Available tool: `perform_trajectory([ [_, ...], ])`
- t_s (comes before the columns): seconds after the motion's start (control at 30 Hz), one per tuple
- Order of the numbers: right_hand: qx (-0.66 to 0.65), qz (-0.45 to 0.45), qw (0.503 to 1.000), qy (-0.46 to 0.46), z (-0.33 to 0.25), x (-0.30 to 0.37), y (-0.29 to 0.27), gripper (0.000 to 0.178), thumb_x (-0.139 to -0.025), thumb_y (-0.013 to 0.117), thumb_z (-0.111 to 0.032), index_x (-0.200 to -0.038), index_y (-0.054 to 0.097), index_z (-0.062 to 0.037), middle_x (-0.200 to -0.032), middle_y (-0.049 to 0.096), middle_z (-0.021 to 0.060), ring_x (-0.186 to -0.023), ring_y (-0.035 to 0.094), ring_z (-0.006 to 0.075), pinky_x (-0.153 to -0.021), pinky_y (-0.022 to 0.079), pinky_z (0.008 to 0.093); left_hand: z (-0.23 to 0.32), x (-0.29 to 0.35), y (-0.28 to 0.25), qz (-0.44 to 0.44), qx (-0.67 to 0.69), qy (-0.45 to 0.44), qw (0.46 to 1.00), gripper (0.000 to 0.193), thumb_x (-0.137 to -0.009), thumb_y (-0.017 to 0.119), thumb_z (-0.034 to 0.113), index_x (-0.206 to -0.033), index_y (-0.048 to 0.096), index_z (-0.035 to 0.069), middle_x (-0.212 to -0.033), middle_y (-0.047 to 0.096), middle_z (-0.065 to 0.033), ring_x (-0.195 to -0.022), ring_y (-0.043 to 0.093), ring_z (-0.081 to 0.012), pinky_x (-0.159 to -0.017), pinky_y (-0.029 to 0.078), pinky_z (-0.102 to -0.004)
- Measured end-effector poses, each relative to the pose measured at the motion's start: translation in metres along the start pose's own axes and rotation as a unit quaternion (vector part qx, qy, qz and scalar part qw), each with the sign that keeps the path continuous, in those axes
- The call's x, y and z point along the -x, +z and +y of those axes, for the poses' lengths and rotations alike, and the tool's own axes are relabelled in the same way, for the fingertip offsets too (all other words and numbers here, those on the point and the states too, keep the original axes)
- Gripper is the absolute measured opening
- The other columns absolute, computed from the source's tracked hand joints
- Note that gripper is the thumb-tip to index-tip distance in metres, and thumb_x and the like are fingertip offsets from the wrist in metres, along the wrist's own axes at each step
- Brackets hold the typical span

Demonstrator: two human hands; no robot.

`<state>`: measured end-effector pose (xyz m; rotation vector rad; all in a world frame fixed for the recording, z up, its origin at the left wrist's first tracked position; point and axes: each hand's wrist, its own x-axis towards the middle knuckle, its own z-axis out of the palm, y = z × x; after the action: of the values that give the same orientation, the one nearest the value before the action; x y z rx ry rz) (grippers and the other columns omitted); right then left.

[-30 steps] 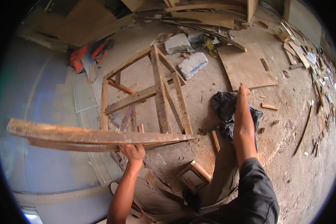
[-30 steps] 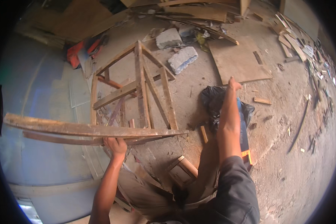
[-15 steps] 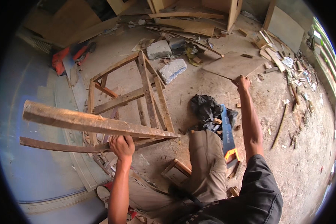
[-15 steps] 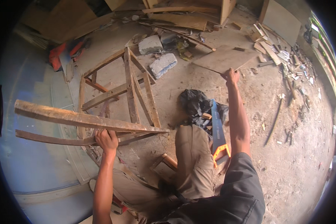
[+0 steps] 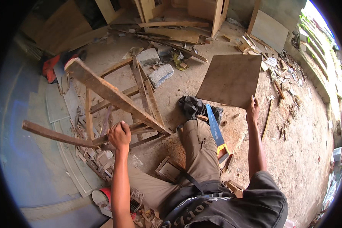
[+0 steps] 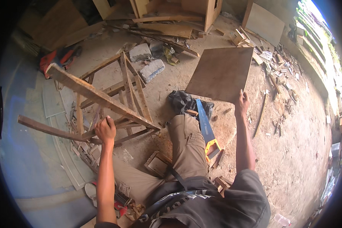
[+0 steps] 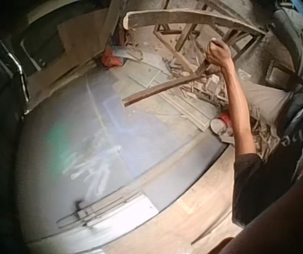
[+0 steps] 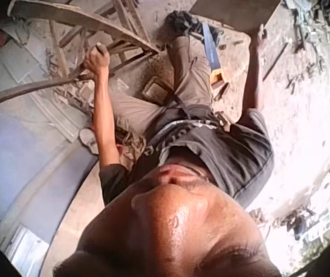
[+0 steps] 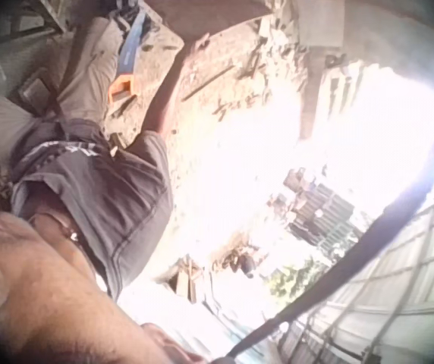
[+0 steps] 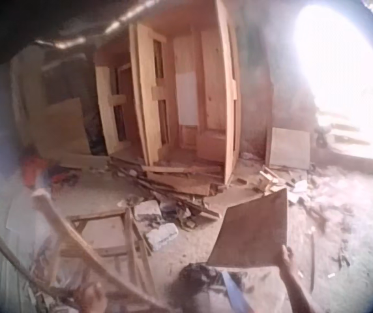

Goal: The person assembles a wooden chair frame by hammering nails into joints and attaching a flat wooden board to the seat. The person uses a hammer and nails to secure the pieces together in a cluttered workshop.

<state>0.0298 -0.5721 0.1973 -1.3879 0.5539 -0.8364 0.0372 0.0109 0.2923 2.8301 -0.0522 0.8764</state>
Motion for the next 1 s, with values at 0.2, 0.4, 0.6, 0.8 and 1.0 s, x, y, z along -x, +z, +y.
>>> perform_trajectory([
  [0.2,-0.201,-0.059,0.976,0.055,-0.067,0.053,0.024,0.021,-0.098,0.059,-0.026,-0.1,0.061,-0.005,-0.085,0.061,-0.0015,-0.072,0.055,0.0052,-0.063,0.046,0.0207,-0.004,0.002,-0.003,0.026,0.01,0.006,1.0,0.039,-0.093,0.044,0.028,-0.069,0.064,0.005,-0.068,0.064,-0.0166,-0.066,0.061,-0.037,-0.065,0.042,-0.0451],
  [0.4,-0.307,-0.121,0.943,0.049,-0.099,0.066,0.073,0.018,-0.097,0.06,-0.023,-0.103,0.062,-0.0061,-0.089,0.062,-0.0022,-0.08,0.058,0.0069,-0.071,0.048,0.0228,0.003,0.001,-0.003,0.052,0.054,-0.012,0.997,0.039,-0.092,0.044,0.029,-0.07,0.066,0.006,-0.072,0.066,-0.0147,-0.07,0.063,-0.0359,-0.07,0.044,-0.0453],
  [0.6,-0.361,-0.169,0.914,0.074,-0.115,0.109,0.167,0.02,-0.095,0.062,-0.026,-0.104,0.058,-0.008,-0.094,0.061,-0.0007,-0.085,0.059,0.01,-0.073,0.052,0.0285,-0.013,0.011,0.011,0.097,0.052,-0.013,0.994,0.035,-0.094,0.044,0.036,-0.096,0.064,0.008,-0.085,0.065,-0.0147,-0.081,0.062,-0.0341,-0.074,0.047,-0.046],
  [0.8,-0.297,-0.233,0.92,0.103,-0.156,0.147,0.28,0.022,-0.097,0.058,-0.028,-0.104,0.057,-0.0073,-0.096,0.06,0.0005,-0.087,0.06,0.0116,-0.069,0.053,0.0329,-0.017,0.009,-0.013,0.137,0.166,0.027,0.976,0.047,-0.101,0.038,0.035,-0.139,0.037,0.007,-0.135,0.042,-0.0197,-0.125,0.041,-0.0364,-0.105,0.029,-0.0544],
  [1.0,-0.084,-0.464,0.872,0.131,-0.129,0.191,0.304,0.034,-0.094,0.062,-0.035,-0.105,0.063,-0.0026,-0.096,0.064,0.0042,-0.091,0.061,0.0158,-0.074,0.05,0.0298,-0.043,0.045,-0.041,0.228,0.143,0.05,0.962,0.046,-0.099,0.044,0.028,-0.139,0.036,0.005,-0.138,0.039,-0.0202,-0.128,0.039,-0.0364,-0.105,0.03,-0.0533],
])
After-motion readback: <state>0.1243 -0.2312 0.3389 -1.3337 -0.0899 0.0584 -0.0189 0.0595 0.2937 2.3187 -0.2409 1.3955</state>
